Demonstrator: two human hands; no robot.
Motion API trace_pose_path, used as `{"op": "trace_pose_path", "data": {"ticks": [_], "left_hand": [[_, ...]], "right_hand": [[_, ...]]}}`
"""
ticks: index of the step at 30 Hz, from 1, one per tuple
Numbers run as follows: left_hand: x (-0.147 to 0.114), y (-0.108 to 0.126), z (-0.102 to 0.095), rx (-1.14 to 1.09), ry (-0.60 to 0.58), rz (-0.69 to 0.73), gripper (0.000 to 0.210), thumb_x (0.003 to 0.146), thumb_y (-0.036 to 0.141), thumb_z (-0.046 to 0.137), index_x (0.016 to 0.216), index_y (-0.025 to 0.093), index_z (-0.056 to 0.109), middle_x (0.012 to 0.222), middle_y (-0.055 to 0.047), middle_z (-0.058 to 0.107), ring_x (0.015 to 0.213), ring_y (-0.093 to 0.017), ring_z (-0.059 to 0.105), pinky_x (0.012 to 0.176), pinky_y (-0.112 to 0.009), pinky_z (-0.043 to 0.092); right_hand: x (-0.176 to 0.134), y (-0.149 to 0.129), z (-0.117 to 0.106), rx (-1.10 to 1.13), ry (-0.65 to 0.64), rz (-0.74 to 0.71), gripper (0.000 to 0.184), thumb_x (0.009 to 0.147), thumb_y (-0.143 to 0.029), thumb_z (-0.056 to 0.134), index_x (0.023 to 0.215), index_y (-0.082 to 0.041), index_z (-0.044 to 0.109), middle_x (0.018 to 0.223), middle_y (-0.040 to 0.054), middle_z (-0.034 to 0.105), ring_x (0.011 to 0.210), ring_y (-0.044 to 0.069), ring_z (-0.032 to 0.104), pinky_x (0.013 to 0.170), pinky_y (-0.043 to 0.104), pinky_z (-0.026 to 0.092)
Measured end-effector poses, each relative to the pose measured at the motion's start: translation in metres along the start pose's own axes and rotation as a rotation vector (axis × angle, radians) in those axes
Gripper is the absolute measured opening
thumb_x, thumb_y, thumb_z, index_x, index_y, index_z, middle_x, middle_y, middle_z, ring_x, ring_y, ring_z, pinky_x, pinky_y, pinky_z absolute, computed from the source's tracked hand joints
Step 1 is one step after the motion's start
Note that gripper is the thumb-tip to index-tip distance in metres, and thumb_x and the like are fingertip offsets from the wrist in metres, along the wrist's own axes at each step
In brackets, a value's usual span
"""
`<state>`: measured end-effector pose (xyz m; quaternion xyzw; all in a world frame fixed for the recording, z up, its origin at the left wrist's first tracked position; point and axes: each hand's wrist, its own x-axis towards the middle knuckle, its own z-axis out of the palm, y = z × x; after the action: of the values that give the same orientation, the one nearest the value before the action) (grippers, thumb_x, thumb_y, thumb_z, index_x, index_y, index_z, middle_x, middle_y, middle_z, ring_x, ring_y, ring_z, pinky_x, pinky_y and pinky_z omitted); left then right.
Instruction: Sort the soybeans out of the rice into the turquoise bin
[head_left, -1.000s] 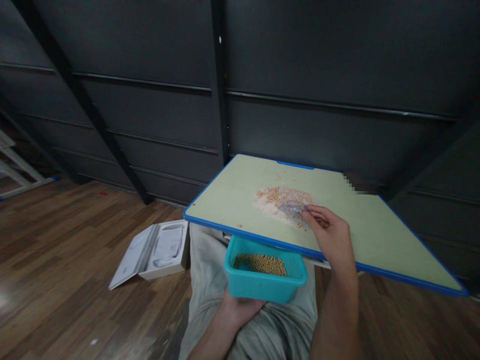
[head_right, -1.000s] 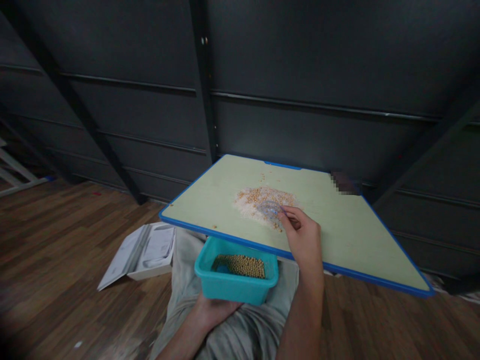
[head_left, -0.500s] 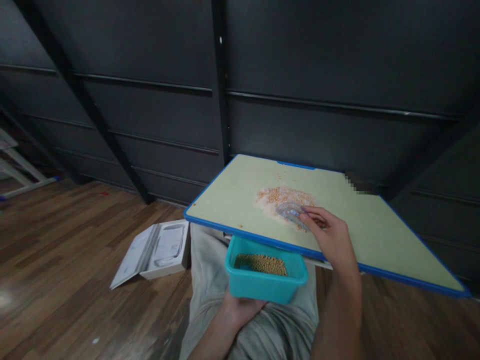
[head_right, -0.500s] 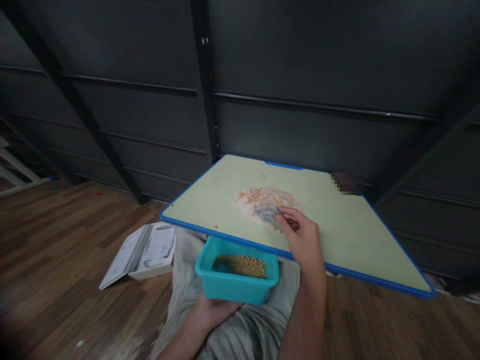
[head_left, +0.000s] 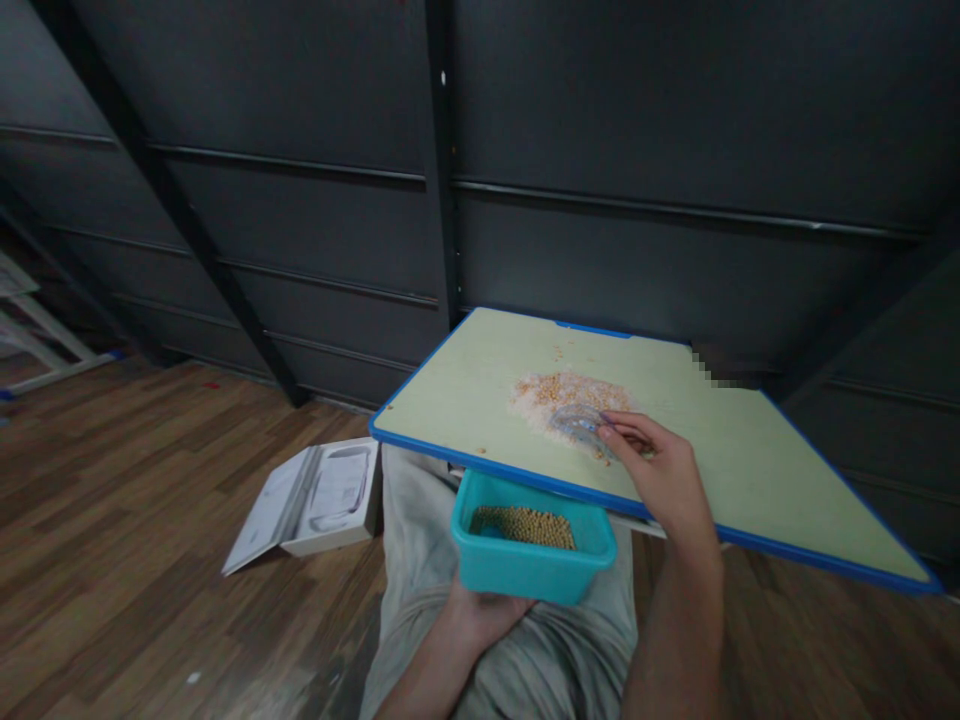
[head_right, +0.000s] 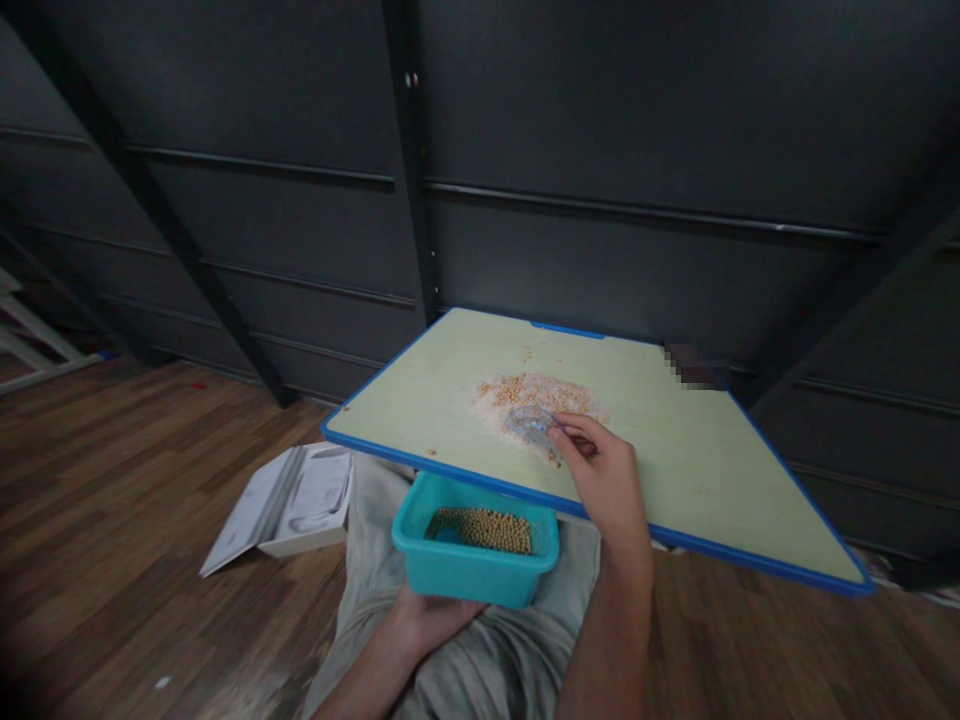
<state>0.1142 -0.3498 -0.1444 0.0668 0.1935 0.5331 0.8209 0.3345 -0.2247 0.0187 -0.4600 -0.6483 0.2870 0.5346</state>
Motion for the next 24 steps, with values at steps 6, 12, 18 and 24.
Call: {"op": "trace_pose_path", "data": {"ticks": [6, 12, 18, 24], "left_hand": [[0.001, -0.002, 0.001, 0.018, 0.028, 0.029, 0.047, 0.098, 0.039, 0.095, 0.143, 0.027, 0.087, 0.151, -0.012, 0.092, 0.167, -0.044, 0.068, 0.147, -0.064, 0.047], [0.0, 0.0, 0.007, -0.007, 0.042, 0.016, 0.055, 0.093, 0.039, 0.1, 0.144, 0.026, 0.086, 0.152, -0.014, 0.091, 0.171, -0.043, 0.064, 0.148, -0.063, 0.046], [-0.001, 0.0, 0.01, -0.023, 0.065, 0.014, 0.051, 0.1, 0.035, 0.091, 0.15, 0.027, 0.084, 0.156, -0.014, 0.089, 0.174, -0.044, 0.061, 0.148, -0.069, 0.045], [-0.001, 0.0, 0.01, 0.002, 0.067, 0.028, 0.051, 0.1, 0.034, 0.089, 0.15, 0.03, 0.085, 0.155, -0.01, 0.09, 0.174, -0.043, 0.061, 0.149, -0.065, 0.042]], "right_hand": [[-0.001, -0.003, 0.001, 0.006, -0.039, -0.011, 0.038, 0.095, -0.056, 0.092, 0.113, -0.023, 0.097, 0.106, 0.0139, 0.095, 0.091, 0.032, 0.086, 0.081, 0.045, 0.069], [-0.001, -0.009, 0.002, 0.008, -0.057, -0.011, 0.034, 0.094, -0.052, 0.091, 0.11, -0.023, 0.097, 0.104, 0.0123, 0.096, 0.085, 0.029, 0.085, 0.079, 0.043, 0.068], [-0.002, -0.007, 0.002, -0.005, -0.049, -0.022, 0.033, 0.095, -0.052, 0.09, 0.111, -0.024, 0.097, 0.104, 0.0121, 0.095, 0.086, 0.03, 0.085, 0.079, 0.044, 0.068], [-0.002, -0.005, 0.003, -0.021, -0.06, -0.03, 0.04, 0.098, -0.061, 0.09, 0.112, -0.024, 0.098, 0.107, 0.0134, 0.096, 0.088, 0.031, 0.086, 0.079, 0.044, 0.069]]}}
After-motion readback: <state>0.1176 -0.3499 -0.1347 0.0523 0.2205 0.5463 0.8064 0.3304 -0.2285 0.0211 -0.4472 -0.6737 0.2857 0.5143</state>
